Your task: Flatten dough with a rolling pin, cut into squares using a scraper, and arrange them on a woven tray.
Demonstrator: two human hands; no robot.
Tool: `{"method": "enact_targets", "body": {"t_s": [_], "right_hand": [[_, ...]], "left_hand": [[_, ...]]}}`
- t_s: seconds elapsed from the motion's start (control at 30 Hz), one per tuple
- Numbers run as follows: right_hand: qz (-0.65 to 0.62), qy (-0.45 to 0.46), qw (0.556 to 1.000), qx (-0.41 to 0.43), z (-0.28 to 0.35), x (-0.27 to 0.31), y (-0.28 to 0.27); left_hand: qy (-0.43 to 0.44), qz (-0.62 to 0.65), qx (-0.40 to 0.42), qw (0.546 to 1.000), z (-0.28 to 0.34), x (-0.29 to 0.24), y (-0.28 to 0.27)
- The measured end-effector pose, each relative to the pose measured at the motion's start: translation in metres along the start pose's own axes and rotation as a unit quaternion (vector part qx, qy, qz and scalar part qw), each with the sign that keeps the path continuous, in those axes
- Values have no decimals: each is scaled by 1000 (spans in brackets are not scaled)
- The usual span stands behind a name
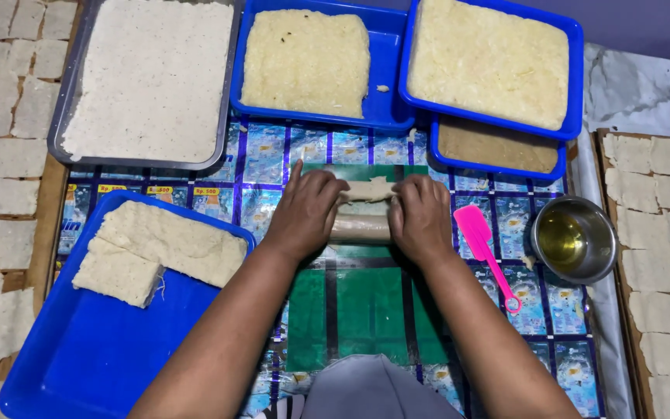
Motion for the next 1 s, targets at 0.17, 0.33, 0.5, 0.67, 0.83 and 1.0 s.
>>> {"method": "enact_targets", "body": {"t_s": [0.17, 0.33, 0.5, 0.67, 0.83, 1.0], "right_hand": [[111, -28, 993, 6, 42, -6, -1], [142, -56, 987, -45, -3, -25, -6], [135, -38, 990, -33, -28, -49, 23], [123, -27, 992, -31, -6, -40, 33], [113, 41, 984, 131, -20, -64, 41], [10, 48, 989, 138, -40, -53, 35]], "left_hand": [[64, -66, 34, 995, 49, 6, -7], [102, -98, 11, 990, 14, 11, -19], [52, -70, 61, 994, -14, 30, -4], [21, -105, 93, 990, 6, 25, 7], [-52, -76, 122, 988, -20, 29, 10], [-176, -92, 35, 980, -46, 37, 14]]}}
Point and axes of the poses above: each hand's wrist, its own z-axis away from the middle knuckle, its own y-axis out of the palm, x = y × z, the point moved 3 cm from there along -z, towards the middle knuckle, and after that the axes turned 7 degrees about -x, right-handed, at the moved point
